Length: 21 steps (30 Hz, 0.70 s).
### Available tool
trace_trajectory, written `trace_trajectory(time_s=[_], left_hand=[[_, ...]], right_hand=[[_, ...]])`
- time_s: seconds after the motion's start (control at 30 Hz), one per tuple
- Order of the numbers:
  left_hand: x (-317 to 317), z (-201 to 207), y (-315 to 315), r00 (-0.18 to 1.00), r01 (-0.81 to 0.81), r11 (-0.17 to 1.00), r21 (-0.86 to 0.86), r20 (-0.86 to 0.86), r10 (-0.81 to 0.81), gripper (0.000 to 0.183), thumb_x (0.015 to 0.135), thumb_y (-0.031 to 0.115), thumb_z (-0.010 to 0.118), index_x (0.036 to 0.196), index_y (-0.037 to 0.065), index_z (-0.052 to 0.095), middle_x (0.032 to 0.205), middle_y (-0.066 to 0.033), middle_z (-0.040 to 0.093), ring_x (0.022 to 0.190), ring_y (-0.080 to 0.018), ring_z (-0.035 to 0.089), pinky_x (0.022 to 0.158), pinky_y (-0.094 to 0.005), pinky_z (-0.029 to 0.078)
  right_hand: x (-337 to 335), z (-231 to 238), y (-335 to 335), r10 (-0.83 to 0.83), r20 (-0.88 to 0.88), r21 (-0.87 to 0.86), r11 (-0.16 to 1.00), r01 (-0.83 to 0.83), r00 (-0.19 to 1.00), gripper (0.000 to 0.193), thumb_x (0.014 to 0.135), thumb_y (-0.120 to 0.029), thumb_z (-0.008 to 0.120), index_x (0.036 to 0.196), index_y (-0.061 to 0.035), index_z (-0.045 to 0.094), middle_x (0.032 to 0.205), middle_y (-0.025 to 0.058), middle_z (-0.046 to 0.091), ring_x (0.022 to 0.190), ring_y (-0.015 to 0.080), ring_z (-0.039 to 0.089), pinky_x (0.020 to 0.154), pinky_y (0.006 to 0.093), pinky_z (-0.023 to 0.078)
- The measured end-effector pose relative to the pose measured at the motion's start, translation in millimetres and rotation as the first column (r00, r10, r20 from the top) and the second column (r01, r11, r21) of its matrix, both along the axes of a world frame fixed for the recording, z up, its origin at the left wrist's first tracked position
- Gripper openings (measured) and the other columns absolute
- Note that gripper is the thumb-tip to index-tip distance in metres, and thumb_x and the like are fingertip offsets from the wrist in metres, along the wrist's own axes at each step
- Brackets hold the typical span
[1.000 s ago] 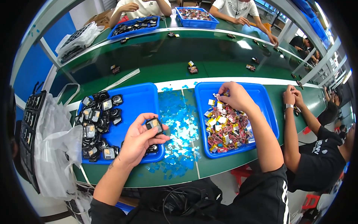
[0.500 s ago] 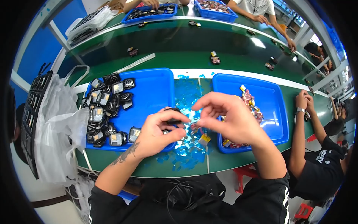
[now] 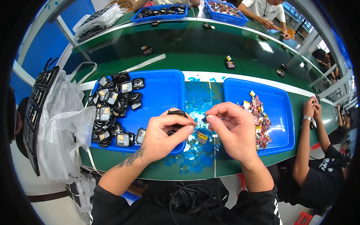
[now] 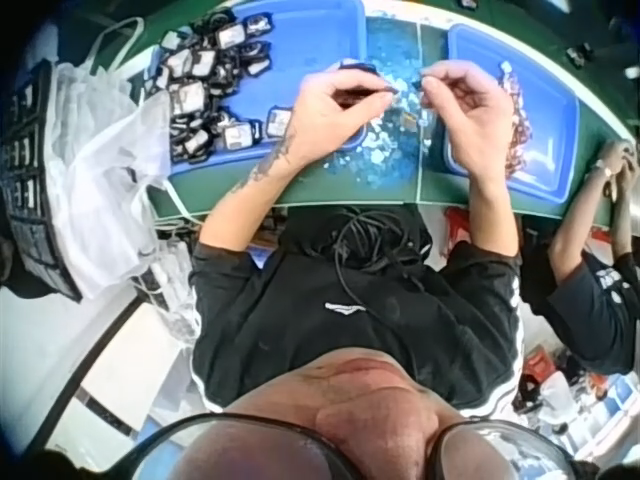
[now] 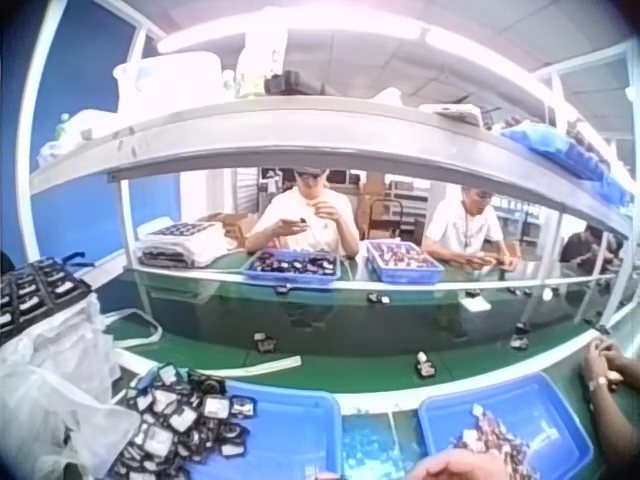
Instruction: The recorder is assembling small electronic components into smartwatch bodies on a factory assembly line.
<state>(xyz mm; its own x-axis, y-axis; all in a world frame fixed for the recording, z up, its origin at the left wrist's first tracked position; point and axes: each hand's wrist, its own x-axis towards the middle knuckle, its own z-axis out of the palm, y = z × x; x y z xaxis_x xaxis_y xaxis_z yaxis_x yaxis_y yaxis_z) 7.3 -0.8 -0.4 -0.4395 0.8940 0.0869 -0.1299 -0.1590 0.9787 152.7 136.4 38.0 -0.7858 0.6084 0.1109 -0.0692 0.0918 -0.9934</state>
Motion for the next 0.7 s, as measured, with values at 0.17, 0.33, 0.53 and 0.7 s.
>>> trace_trajectory(time_s=[0.17,0.33,0.53,0.7], left_hand=[[-3,3,3,0.942,-0.029,0.998,0.049,-0.333,0.044,0.014,0.083,0.008,0.073,0.096,0.001,0.072,0.092,-0.0089,0.065,0.091,-0.0165,0.063,0.079,-0.0282,0.051],[1,2,2,0.953,-0.046,0.999,0.001,-0.301,0.044,0.011,0.084,0.008,0.071,0.091,0.0,0.071,0.09,-0.0102,0.066,0.087,-0.0198,0.064,0.079,-0.0312,0.05],[-4,-6,4,0.961,-0.044,0.999,0.029,-0.272,0.051,0.012,0.086,0.008,0.069,0.09,-0.002,0.071,0.084,-0.0087,0.066,0.079,-0.0154,0.06,0.071,-0.029,0.048],[-4,-1,3,0.998,0.056,0.997,-0.049,-0.033,-0.057,0.013,0.089,0.008,0.067,0.092,-0.004,0.072,0.087,-0.0055,0.067,0.08,-0.0087,0.057,0.071,-0.0248,0.046]], right_hand=[[-2,-1,1,0.09,0.056,0.087,0.992,-0.095,0.994,0.009,0.089,0.002,0.065,0.097,0.0042,0.061,0.091,0.0051,0.065,0.082,0.0074,0.061,0.072,0.0213,0.051],[-16,-3,-8,-0.005,0.097,0.461,0.886,-0.04,0.995,0.011,0.084,0.005,0.068,0.091,0.0013,0.059,0.085,0.0073,0.062,0.073,0.014,0.062,0.067,0.0262,0.051],[-4,-12,-21,-0.03,0.025,0.828,0.56,-0.004,0.999,0.018,0.078,0.009,0.066,0.09,-0.0008,0.058,0.081,0.0116,0.058,0.071,0.0295,0.06,0.061,0.0356,0.049],[5,-16,-4,-0.058,0.258,0.569,0.816,-0.103,0.964,0.022,0.083,0.006,0.065,0.104,0.0005,0.064,0.091,0.0106,0.061,0.078,0.0175,0.062,0.066,0.0294,0.05]])
